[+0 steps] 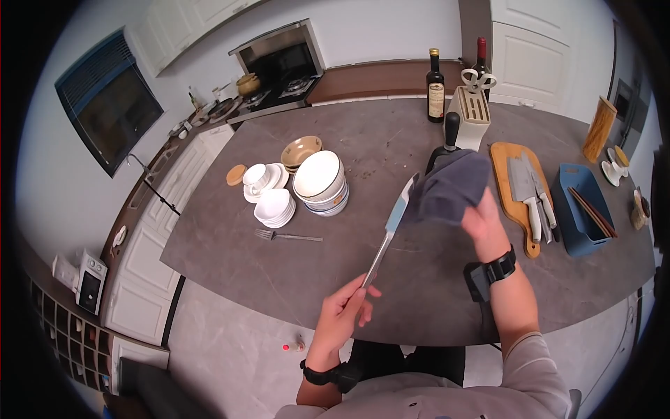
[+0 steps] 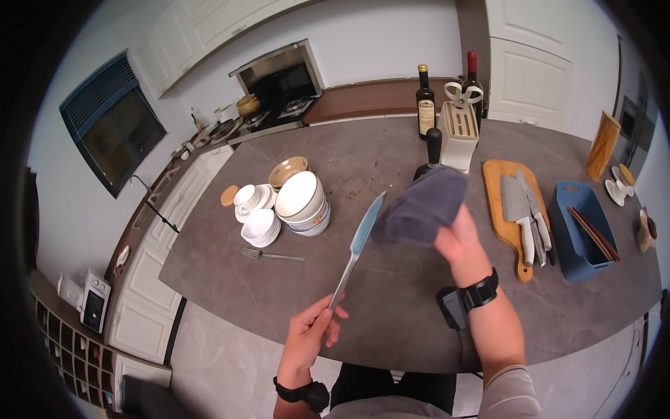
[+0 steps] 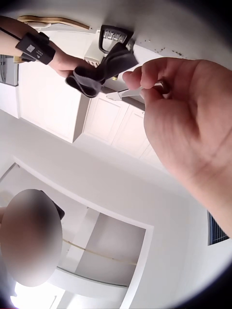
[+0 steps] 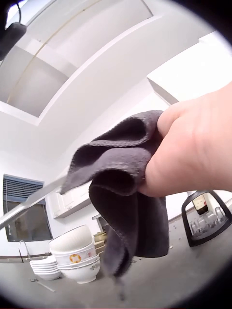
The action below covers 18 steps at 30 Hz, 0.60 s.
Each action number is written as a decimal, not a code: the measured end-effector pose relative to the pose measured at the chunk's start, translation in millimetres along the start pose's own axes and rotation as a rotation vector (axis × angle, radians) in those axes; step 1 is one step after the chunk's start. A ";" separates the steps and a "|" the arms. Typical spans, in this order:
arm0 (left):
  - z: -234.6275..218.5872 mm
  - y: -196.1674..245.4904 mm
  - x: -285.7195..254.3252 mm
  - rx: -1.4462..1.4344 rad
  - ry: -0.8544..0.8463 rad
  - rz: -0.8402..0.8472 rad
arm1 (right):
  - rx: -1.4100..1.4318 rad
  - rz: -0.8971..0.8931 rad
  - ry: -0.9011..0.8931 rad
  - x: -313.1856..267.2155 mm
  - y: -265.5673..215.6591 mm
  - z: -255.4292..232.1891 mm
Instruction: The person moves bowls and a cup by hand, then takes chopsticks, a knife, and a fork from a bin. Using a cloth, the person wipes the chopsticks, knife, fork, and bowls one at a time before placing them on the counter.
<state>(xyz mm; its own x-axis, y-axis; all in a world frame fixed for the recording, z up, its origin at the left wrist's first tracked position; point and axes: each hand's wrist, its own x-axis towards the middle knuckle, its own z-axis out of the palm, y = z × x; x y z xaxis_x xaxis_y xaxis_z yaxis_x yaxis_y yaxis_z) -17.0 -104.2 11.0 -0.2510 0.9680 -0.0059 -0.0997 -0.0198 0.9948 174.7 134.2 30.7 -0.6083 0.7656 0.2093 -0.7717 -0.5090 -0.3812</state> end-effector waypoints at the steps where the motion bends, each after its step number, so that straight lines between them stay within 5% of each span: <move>1: -4.3 -4.8 -5.6 -0.024 0.009 -0.047 | 0.001 -0.004 0.001 -1.2 -8.4 -1.7; 5: -7.3 -5.9 -0.2 -0.092 0.092 -0.081 | 0.037 -0.074 0.019 0.5 -14.1 -9.6; 7: 0.7 -0.3 10.8 -0.179 0.075 -0.041 | 0.209 0.117 -0.062 5.6 5.3 -21.8; 11: 25.9 7.3 27.2 -0.272 0.008 -0.016 | -0.190 0.222 0.076 -7.2 56.3 15.0; 18: 36.2 -13.2 32.7 -0.156 -0.024 -0.073 | -0.419 0.094 0.132 -13.9 74.0 18.1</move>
<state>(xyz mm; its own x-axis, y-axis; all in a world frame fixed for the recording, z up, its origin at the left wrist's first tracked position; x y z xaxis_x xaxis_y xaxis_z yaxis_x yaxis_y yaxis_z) 10.9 -63.2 1.3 -0.2151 0.9738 -0.0735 -0.2651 0.0143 0.9641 122.7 78.7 15.9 -0.6221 0.7814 0.0497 -0.5561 -0.3963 -0.7306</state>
